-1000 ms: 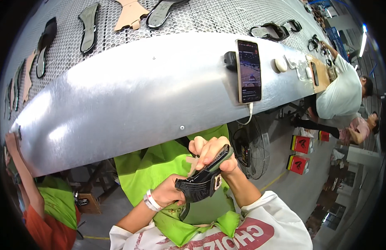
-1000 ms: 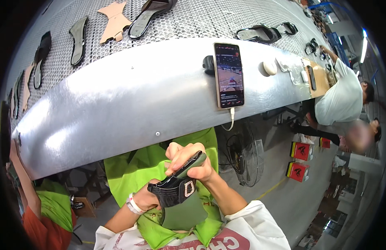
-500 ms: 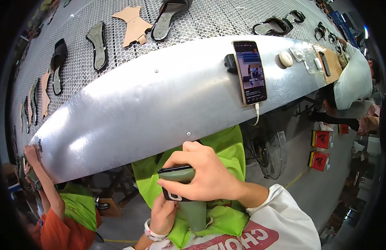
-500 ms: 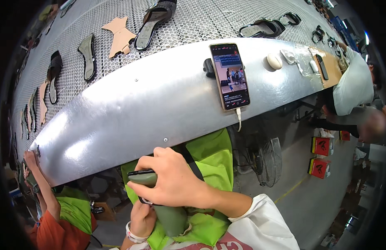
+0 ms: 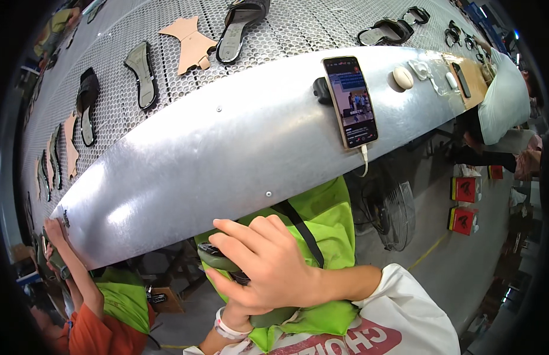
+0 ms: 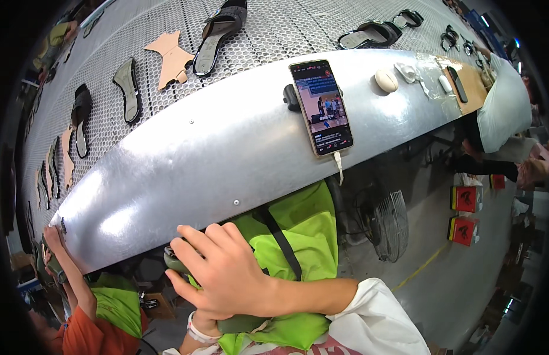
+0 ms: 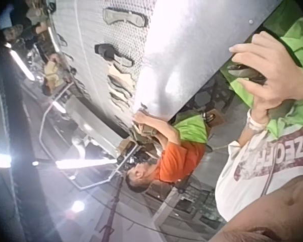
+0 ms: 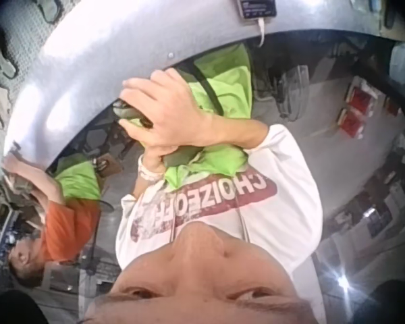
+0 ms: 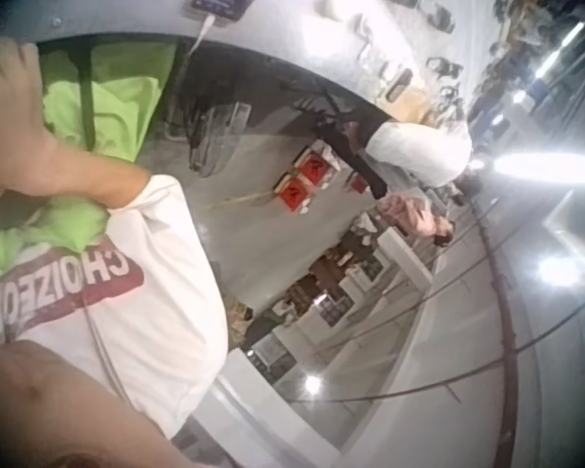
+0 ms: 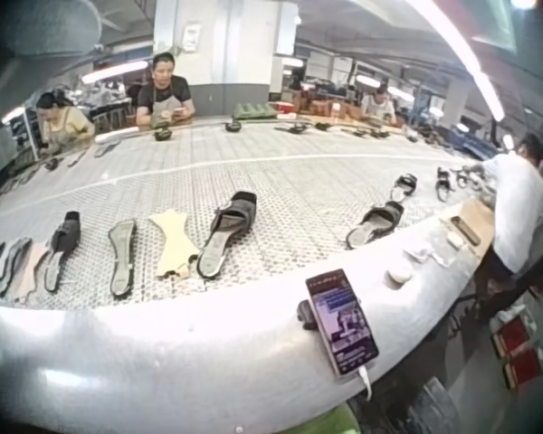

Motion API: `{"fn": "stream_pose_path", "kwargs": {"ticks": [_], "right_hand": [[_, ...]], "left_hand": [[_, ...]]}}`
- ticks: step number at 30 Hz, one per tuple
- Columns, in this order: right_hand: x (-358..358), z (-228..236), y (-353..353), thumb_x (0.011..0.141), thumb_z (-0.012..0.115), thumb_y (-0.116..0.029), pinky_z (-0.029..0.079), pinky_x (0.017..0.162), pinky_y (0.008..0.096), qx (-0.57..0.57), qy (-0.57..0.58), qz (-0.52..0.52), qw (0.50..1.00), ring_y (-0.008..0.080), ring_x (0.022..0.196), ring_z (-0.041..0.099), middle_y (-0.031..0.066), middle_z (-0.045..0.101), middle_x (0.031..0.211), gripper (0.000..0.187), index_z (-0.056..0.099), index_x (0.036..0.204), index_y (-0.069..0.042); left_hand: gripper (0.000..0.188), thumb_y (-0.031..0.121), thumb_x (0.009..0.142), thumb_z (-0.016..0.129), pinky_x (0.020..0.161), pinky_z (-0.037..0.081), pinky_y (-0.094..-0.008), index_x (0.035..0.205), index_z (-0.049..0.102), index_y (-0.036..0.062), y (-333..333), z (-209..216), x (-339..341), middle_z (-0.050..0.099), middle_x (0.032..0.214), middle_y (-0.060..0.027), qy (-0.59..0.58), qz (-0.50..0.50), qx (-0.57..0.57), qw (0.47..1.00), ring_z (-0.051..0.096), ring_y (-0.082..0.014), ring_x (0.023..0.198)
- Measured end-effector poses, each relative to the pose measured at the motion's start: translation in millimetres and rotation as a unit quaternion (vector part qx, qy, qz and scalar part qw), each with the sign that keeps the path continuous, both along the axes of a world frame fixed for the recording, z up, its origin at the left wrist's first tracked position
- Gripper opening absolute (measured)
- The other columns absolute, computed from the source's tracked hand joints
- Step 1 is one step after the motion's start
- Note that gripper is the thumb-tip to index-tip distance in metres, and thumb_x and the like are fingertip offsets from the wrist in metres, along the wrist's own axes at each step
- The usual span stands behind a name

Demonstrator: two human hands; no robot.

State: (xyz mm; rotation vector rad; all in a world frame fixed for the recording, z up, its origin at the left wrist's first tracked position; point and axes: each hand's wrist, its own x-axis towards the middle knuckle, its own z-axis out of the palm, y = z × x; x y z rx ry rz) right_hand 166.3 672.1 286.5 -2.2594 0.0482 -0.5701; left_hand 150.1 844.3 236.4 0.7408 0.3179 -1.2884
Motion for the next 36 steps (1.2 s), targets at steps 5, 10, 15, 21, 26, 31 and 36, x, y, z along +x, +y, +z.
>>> {"fn": "stream_pose_path", "kwargs": {"ticks": [5, 10, 15, 21, 26, 31, 36], "right_hand": [[-17.5, -1.8, -13.1, 0.074, 0.076, -0.022, 0.045, 0.077, 0.0357, 0.05, -0.001, -0.007, 0.999, 0.0267, 0.086, 0.058, 0.0151, 0.063, 0.113, 0.043, 0.062, 0.109, -0.001], [-55.8, -31.0, -29.4, 0.082, 0.075, -0.015, 0.047, 0.072, 0.0281, 0.368, 0.232, 0.041, 0.899, 0.0137, 0.08, 0.06, 0.0078, 0.065, 0.091, 0.03, 0.063, 0.104, 0.002], [-71.2, -41.3, -23.5, 0.087, 0.073, -0.011, 0.043, 0.058, 0.0228, 0.468, 0.292, 0.07, 0.831, 0.0048, 0.064, 0.055, 0.0, 0.064, 0.07, 0.016, 0.068, 0.082, 0.003], [-64.8, -46.8, -13.0, 0.09, 0.07, -0.013, 0.041, 0.052, 0.0222, 0.523, 0.271, 0.078, 0.804, 0.003, 0.058, 0.051, 0.0001, 0.062, 0.063, 0.018, 0.07, 0.082, 0.003], [-57.7, -49.6, 1.7, 0.089, 0.072, -0.015, 0.036, 0.05, 0.0222, 0.479, 0.299, 0.101, 0.819, 0.003, 0.055, 0.047, -0.0015, 0.055, 0.058, 0.023, 0.066, 0.074, 0.002], [-41.4, -54.3, 2.5, 0.085, 0.078, -0.018, 0.042, 0.049, 0.0231, 0.454, 0.383, 0.192, 0.781, 0.0052, 0.057, 0.054, 0.0, 0.054, 0.059, 0.025, 0.061, 0.088, 0.001], [-20.9, -53.2, -1.6, 0.075, 0.085, -0.017, 0.048, 0.042, 0.0248, 0.557, 0.51, 0.273, 0.596, 0.0095, 0.055, 0.061, 0.0046, 0.059, 0.067, 0.061, 0.05, 0.119, 0.004]], "left_hand": [[0.087, 0.017, 0.069, 0.082, 0.108, 0.037, -0.036, 0.142, 0.037, 0.0006, -0.5, -3.8, 4.7, 0.051, 0.135, -0.0125, 0.037, 0.059, -0.067, 0.995, 0.051, -0.0257, 0.124], [0.088, 0.017, 0.068, 0.082, 0.109, 0.038, -0.0367, 0.142, 0.037, 0.0016, 9.0, -3.2, 6.2, 0.051, 0.135, -0.0128, 0.043, 0.043, -0.089, 0.994, 0.051, -0.0261, 0.124], [0.089, 0.016, 0.067, 0.081, 0.108, 0.039, -0.0382, 0.143, 0.037, 0.0029, 18.3, -19.4, 7.7, 0.051, 0.135, -0.0131, 0.041, 0.056, -0.13, 0.989, 0.052, -0.0271, 0.124], [0.09, 0.014, 0.066, 0.081, 0.108, 0.04, -0.0398, 0.144, 0.036, 0.0045, 38.2, -50.0, 3.6, 0.052, 0.136, -0.0135, 0.023, 0.068, -0.214, 0.974, 0.052, -0.0282, 0.124], [0.092, 0.016, 0.066, 0.08, 0.109, 0.04, -0.041, 0.145, 0.034, 0.0049, 45.0, -63.4, 3.0, 0.05, 0.137, -0.0141, 0.017, 0.068, -0.251, 0.965, 0.051, -0.029, 0.126], [0.097, 0.024, 0.067, 0.079, 0.111, 0.037, -0.0418, 0.147, 0.028, 0.0038, 50.9, -65.6, 6.6, 0.045, 0.141, -0.0153, 0.006, 0.053, -0.243, 0.969, 0.047, -0.0297, 0.129], [0.103, 0.032, 0.067, 0.078, 0.112, 0.034, -0.0426, 0.149, 0.023, 0.0027, 55.9, -73.3, 21.3, 0.04, 0.145, -0.0164, -0.015, 0.025, -0.219, 0.975, 0.043, -0.0305, 0.133]]}}
